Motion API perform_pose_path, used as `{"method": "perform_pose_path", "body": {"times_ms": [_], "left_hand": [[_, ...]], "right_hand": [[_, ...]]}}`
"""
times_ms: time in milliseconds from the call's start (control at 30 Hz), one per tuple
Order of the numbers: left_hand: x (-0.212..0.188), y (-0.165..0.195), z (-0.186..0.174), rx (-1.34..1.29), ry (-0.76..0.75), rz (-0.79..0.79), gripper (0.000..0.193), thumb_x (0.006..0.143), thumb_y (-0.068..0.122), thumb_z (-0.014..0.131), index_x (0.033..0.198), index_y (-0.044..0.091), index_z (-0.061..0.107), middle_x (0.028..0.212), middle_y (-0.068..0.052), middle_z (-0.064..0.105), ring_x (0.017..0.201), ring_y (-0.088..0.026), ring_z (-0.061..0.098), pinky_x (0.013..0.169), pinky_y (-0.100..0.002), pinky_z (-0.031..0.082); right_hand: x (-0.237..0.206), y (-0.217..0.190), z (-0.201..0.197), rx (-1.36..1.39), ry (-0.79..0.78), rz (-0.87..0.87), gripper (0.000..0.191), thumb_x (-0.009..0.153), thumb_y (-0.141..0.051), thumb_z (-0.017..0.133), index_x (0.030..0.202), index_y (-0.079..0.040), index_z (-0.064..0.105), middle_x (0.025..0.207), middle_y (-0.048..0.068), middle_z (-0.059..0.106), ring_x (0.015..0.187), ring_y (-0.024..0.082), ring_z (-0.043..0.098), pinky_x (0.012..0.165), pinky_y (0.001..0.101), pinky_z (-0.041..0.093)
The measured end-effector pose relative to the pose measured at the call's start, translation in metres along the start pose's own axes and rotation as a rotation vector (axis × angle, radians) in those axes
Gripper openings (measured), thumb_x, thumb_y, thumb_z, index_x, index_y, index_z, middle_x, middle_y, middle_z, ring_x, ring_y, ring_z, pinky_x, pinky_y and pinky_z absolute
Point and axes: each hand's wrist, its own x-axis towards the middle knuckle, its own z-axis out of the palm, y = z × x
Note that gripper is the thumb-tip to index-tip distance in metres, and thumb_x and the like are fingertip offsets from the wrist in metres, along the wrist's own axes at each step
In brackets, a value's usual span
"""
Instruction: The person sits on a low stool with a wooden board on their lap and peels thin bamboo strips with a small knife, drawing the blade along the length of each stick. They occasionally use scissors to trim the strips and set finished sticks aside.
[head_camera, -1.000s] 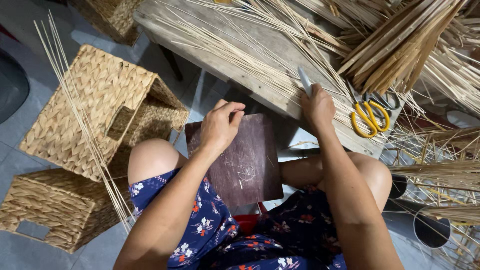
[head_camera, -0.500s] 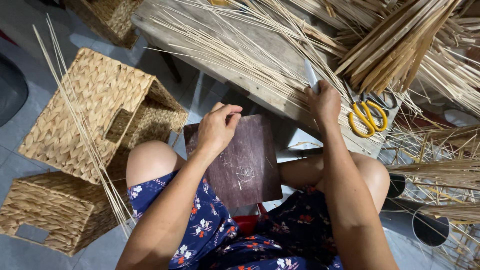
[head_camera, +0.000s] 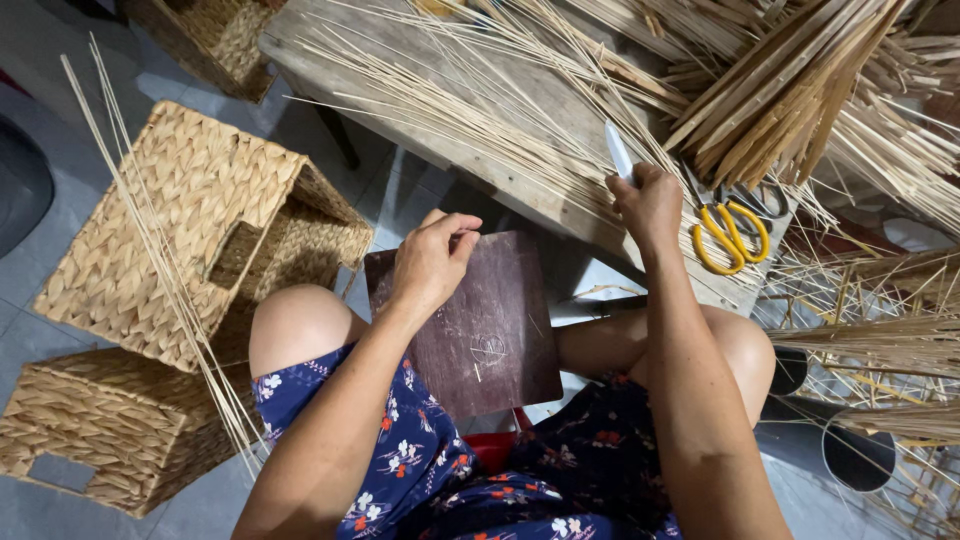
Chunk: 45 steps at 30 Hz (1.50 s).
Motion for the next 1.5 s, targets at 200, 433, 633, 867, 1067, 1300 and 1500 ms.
{"method": "perform_pose_path", "body": {"times_ms": [200, 433, 633, 867, 1067, 1300, 1500], "left_hand": [[-0.001, -0.002, 0.001, -0.005, 0.016, 0.031, 0.017, 0.093, 0.017, 0.071, 0.109, 0.013, 0.076, 0.102, -0.006, 0.071, 0.084, -0.022, 0.073, 0.077, -0.035, 0.058], [-0.001, -0.004, 0.004, -0.021, 0.034, 0.062, 0.016, 0.092, 0.017, 0.071, 0.107, 0.012, 0.076, 0.101, -0.007, 0.072, 0.083, -0.023, 0.073, 0.076, -0.036, 0.058], [-0.001, -0.002, 0.004, -0.035, 0.051, 0.084, 0.015, 0.092, 0.016, 0.072, 0.107, 0.012, 0.076, 0.099, -0.008, 0.072, 0.084, -0.023, 0.073, 0.076, -0.036, 0.057], [-0.003, -0.001, 0.005, -0.115, 0.059, 0.114, 0.018, 0.092, 0.015, 0.074, 0.110, 0.013, 0.076, 0.097, -0.006, 0.073, 0.079, -0.019, 0.073, 0.070, -0.031, 0.058], [-0.001, -0.005, 0.017, -0.465, -0.081, 0.088, 0.031, 0.095, 0.015, 0.072, 0.126, 0.013, 0.070, 0.103, -0.003, 0.077, 0.077, -0.009, 0.073, 0.066, -0.023, 0.060], [-0.001, -0.009, 0.037, -0.577, -0.171, -0.015, 0.033, 0.099, 0.019, 0.066, 0.130, 0.009, 0.069, 0.106, -0.005, 0.079, 0.074, -0.009, 0.071, 0.062, -0.023, 0.058], [0.007, -0.022, 0.044, -0.728, -0.068, 0.020, 0.035, 0.103, 0.020, 0.060, 0.135, 0.005, 0.063, 0.108, -0.004, 0.078, 0.080, -0.006, 0.073, 0.066, -0.021, 0.057]], "right_hand": [[0.001, 0.001, 0.000, -0.006, 0.016, -0.047, 0.017, 0.092, -0.017, 0.073, 0.090, 0.000, 0.076, 0.069, 0.008, 0.074, 0.055, 0.013, 0.067, 0.055, 0.0297, 0.053], [0.002, 0.001, 0.005, 0.002, 0.083, -0.091, 0.020, 0.093, -0.018, 0.072, 0.087, 0.001, 0.075, 0.067, 0.009, 0.072, 0.055, 0.013, 0.067, 0.057, 0.0292, 0.052], [-0.006, -0.009, 0.000, 0.217, 0.090, -0.095, 0.018, 0.091, -0.015, 0.072, 0.085, 0.001, 0.070, 0.061, 0.005, 0.065, 0.055, 0.009, 0.063, 0.051, 0.0270, 0.047], [-0.031, -0.036, -0.030, 0.404, 0.076, -0.037, 0.017, 0.094, -0.017, 0.073, 0.087, -0.002, 0.070, 0.062, 0.001, 0.061, 0.050, 0.006, 0.053, 0.045, 0.0242, 0.038], [-0.059, -0.042, -0.033, 0.372, -0.006, -0.039, 0.016, 0.095, -0.015, 0.072, 0.087, -0.001, 0.070, 0.060, 0.000, 0.060, 0.048, 0.006, 0.051, 0.043, 0.0235, 0.038], [-0.067, -0.032, -0.006, 0.625, -0.344, 0.108, 0.008, 0.089, -0.011, 0.069, 0.090, -0.005, 0.073, 0.055, 0.001, 0.058, 0.041, 0.008, 0.046, 0.039, 0.0234, 0.034], [-0.109, -0.047, 0.041, 0.594, -0.483, 0.050, 0.011, 0.092, -0.012, 0.066, 0.091, -0.005, 0.074, 0.061, -0.001, 0.062, 0.048, 0.004, 0.053, 0.043, 0.0214, 0.042]]}}
